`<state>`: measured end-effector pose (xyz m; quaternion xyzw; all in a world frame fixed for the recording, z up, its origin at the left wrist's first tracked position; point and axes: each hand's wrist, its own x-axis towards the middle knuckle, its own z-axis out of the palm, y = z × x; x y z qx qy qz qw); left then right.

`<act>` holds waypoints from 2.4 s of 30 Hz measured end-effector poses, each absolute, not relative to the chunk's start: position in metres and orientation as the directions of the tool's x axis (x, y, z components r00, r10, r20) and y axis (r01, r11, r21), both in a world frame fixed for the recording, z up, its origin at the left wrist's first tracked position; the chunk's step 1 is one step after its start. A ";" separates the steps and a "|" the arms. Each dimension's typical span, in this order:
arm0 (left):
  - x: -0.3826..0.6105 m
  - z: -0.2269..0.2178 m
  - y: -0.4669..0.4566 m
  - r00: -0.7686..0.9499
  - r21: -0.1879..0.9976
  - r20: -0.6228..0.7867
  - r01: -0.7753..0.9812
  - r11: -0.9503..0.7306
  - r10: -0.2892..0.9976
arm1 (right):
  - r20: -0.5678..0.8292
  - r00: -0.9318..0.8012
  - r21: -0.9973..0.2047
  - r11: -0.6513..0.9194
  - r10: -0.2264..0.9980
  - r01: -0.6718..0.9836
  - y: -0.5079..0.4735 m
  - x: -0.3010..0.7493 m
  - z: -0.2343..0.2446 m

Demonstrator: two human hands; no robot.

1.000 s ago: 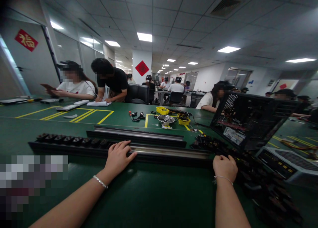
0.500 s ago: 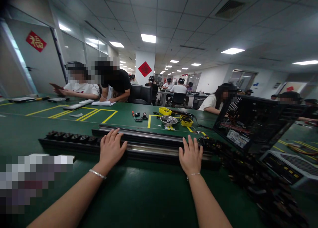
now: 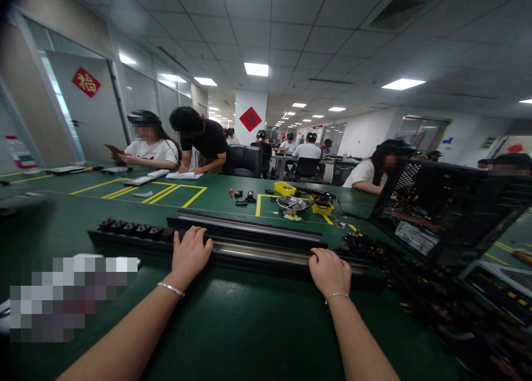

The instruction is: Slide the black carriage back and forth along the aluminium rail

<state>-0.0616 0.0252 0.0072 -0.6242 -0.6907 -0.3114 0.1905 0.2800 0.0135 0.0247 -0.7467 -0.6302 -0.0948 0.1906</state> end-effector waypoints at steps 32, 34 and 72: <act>-0.065 0.005 0.032 -0.286 0.353 0.644 0.934 0.056 0.709 | 0.545 0.127 -0.160 -0.047 0.829 0.986 0.023 0.270 0.010; -0.065 0.004 0.033 -0.289 0.353 0.644 0.934 0.061 0.708 | 0.542 0.098 -0.149 -0.019 0.835 0.989 0.023 0.271 0.009; -0.059 0.005 0.030 -0.054 0.177 0.638 0.981 -0.078 0.768 | 0.483 0.117 -0.132 -0.060 0.868 0.989 0.021 0.269 0.013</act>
